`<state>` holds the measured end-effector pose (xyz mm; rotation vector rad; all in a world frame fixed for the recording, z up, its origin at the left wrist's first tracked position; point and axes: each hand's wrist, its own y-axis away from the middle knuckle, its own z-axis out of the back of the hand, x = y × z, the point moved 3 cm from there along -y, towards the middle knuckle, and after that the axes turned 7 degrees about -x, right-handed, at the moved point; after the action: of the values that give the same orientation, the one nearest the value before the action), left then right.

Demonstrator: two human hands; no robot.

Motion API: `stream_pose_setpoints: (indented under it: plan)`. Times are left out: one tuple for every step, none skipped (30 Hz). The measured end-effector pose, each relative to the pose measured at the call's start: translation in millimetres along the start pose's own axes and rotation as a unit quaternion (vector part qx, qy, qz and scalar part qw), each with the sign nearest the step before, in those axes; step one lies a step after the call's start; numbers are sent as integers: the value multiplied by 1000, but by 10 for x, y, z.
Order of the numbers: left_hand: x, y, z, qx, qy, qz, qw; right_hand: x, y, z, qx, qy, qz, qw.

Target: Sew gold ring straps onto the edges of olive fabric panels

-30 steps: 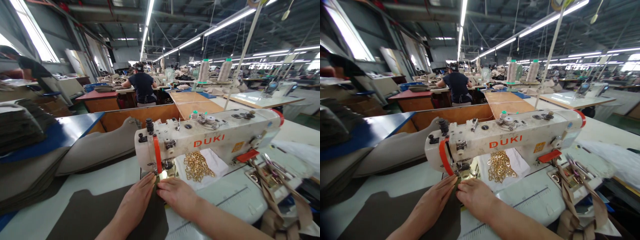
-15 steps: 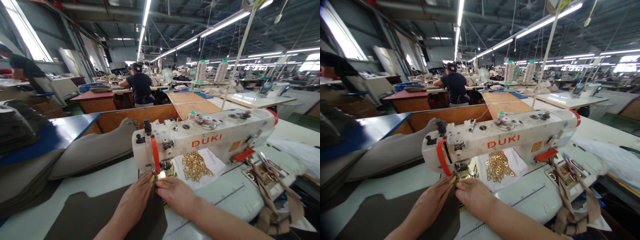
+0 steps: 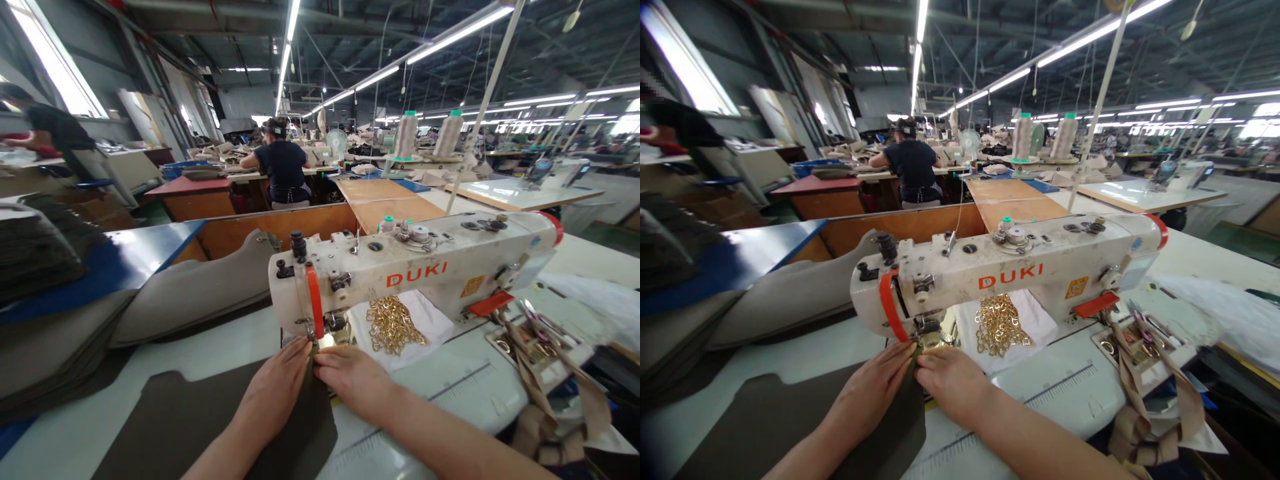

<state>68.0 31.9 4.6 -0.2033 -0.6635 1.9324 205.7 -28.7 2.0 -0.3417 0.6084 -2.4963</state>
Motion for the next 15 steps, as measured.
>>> stream_pose_setpoints:
  plan:
    - [-1,-4,1,6,3,2,1000,-1,1,-5,0,0,0,1000]
    - [-1,-10,-1,11,6,2,1000,-4,0,-9,0,0,0,1000]
    - [3,-19,-7,17,9,3,1000,-9,-3,-12,0,1,-1,1000]
    - [8,-28,-14,21,10,4,1000,-15,-7,-13,0,1,-2,1000]
    - [13,-37,-23,23,10,5,1000,-21,-13,-13,2,2,-3,1000]
    - [18,-43,-29,25,9,8,1000,-27,-19,-10,4,3,-4,1000]
    - [21,-43,-31,24,9,12,1000,-29,-24,-6,6,6,-5,1000]
    - [21,-33,-26,22,11,16,1000,-24,-26,-1,8,8,-4,1000]
    - [16,-11,-14,20,14,20,1000,-8,-23,5,11,11,-1,1000]
    - [5,26,7,17,18,21,999,20,-14,10,15,13,6,1000]
    - [-12,76,36,15,22,22,999,62,0,11,20,16,15,1000]
    - [-33,136,72,12,26,23,999,116,21,10,25,16,27,999]
    - [-57,202,113,9,29,27,999,177,47,4,30,16,37,999]
    - [-82,268,157,3,34,31,999,241,77,-4,33,12,46,998]
    - [-106,328,201,-1,41,38,998,302,107,-15,32,6,52,998]
